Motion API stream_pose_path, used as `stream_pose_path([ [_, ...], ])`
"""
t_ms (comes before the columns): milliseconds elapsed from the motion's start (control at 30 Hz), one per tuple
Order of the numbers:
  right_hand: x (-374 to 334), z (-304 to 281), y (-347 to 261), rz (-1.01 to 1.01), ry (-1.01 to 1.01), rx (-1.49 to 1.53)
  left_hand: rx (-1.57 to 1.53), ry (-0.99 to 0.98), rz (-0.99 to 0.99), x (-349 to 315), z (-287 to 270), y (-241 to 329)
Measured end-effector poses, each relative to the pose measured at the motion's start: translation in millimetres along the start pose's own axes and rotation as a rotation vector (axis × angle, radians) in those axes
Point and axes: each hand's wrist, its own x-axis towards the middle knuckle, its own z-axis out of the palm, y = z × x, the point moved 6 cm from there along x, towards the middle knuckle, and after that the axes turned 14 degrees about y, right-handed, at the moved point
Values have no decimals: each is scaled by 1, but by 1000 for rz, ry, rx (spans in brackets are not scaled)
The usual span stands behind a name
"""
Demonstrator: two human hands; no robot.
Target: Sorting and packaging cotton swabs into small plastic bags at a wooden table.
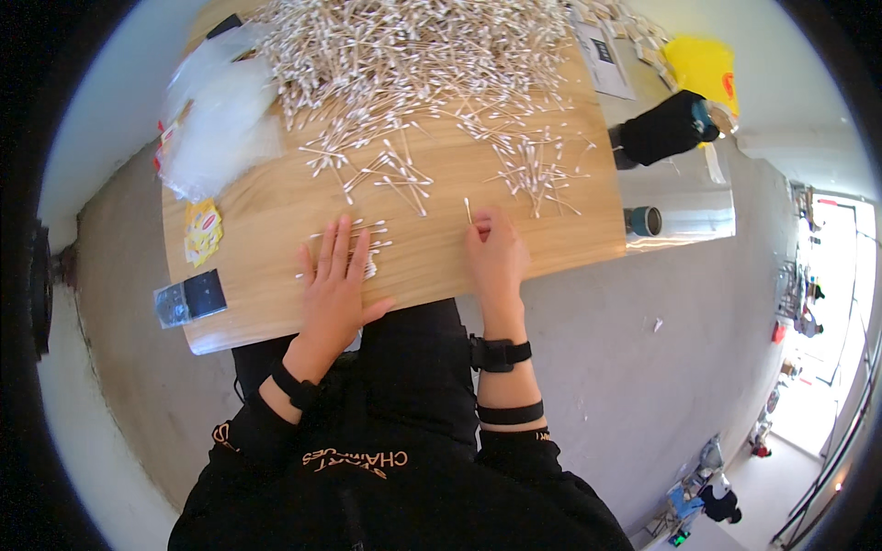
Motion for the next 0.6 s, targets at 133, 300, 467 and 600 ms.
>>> stream_pose_path([
  [133,-8,8,-9,156,-78,268,-33,-36,6,7,-9,5],
  [300,-18,32,-95,-255,-188,341,-45,-4,-49,8,-24,-4],
  [467,-19,63,-129,-566,-238,271,-11,-2,-142,-10,-25,-23],
  [600,-23,56,-119,-354,-286,339,-22,9,-181,-18,-20,-31],
])
